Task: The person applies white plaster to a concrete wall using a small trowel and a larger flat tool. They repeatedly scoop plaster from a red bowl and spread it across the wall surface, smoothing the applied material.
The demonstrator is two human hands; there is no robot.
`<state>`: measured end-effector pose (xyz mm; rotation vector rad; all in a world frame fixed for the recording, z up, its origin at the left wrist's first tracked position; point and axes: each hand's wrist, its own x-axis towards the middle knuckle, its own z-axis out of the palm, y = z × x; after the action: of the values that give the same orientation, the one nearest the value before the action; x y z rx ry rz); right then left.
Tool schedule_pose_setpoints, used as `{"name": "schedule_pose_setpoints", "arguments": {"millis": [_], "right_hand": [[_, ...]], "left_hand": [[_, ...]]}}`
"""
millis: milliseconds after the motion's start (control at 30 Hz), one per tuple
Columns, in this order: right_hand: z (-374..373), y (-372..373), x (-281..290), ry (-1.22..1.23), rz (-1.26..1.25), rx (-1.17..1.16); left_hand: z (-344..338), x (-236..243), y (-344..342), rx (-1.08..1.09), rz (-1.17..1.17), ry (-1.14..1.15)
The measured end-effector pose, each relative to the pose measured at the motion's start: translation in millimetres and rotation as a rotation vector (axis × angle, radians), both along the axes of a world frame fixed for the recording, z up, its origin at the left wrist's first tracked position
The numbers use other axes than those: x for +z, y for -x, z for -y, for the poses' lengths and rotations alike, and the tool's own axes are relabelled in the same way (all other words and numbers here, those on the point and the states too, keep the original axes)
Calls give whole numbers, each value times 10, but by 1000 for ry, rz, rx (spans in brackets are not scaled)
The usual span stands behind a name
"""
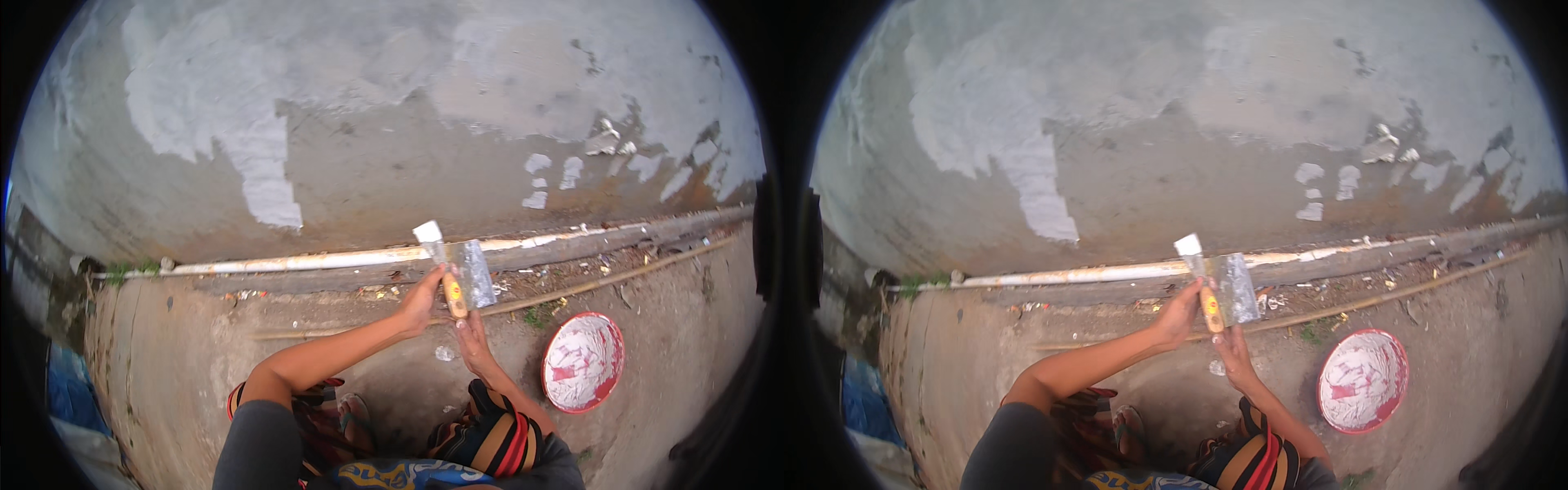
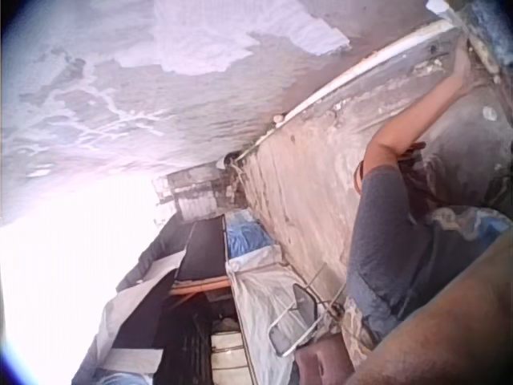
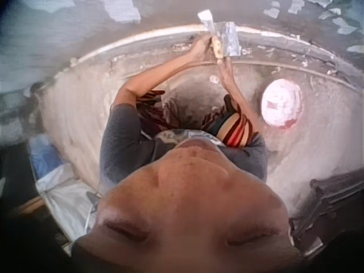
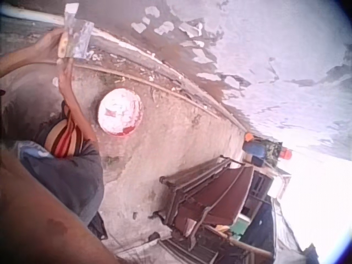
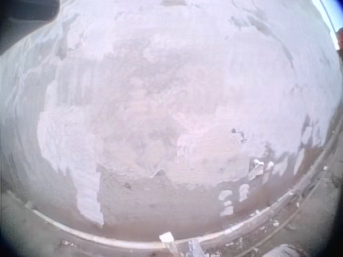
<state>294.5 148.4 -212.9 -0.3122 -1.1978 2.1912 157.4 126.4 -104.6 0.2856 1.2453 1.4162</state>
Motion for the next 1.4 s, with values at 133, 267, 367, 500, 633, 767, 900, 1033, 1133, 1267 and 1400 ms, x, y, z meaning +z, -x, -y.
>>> {"name": "schedule_pose_setpoints", "arguments": {"millis": [133, 267, 367, 500, 633, 767, 900, 1033, 1133, 1267, 1400], "right_hand": [[-39, 69, 88, 192, -242, 25], [-154, 119, 300, 408, -188, -74], [-281, 60, 187, 354, -128, -217], [-843, -293, 125, 378, -47, -525], [-1632, -978, 322, 308, -118, -970], [-2510, -1486, 337, -196, 231, -1331], [-3274, -1411, 451, -152, 189, -1476], [-3895, -1233, 612, -81, 328, -1566], [-3880, -879, 734, -48, 410, -1560], [-4003, -753, 810, -56, 328, -1638], [-4090, -739, 984, -22, 378, -1655]], "left_hand": [[82, 93, 91, -34, -141, -92], [155, 84, 115, -238, -104, -68], [269, 122, 83, -289, -92, 9], [746, 463, 147, -302, -93, 57], [1215, 858, 184, -121, -109, 227], [1589, 676, 460, 78, -125, 282], [1482, 578, 580, 62, -104, 211], [1487, 498, 710, -25, -89, 159], [1507, 492, 682, -4, -155, 245], [1491, 515, 712, -57, -106, 237], [1531, 515, 723, -67, -102, 239]]}}
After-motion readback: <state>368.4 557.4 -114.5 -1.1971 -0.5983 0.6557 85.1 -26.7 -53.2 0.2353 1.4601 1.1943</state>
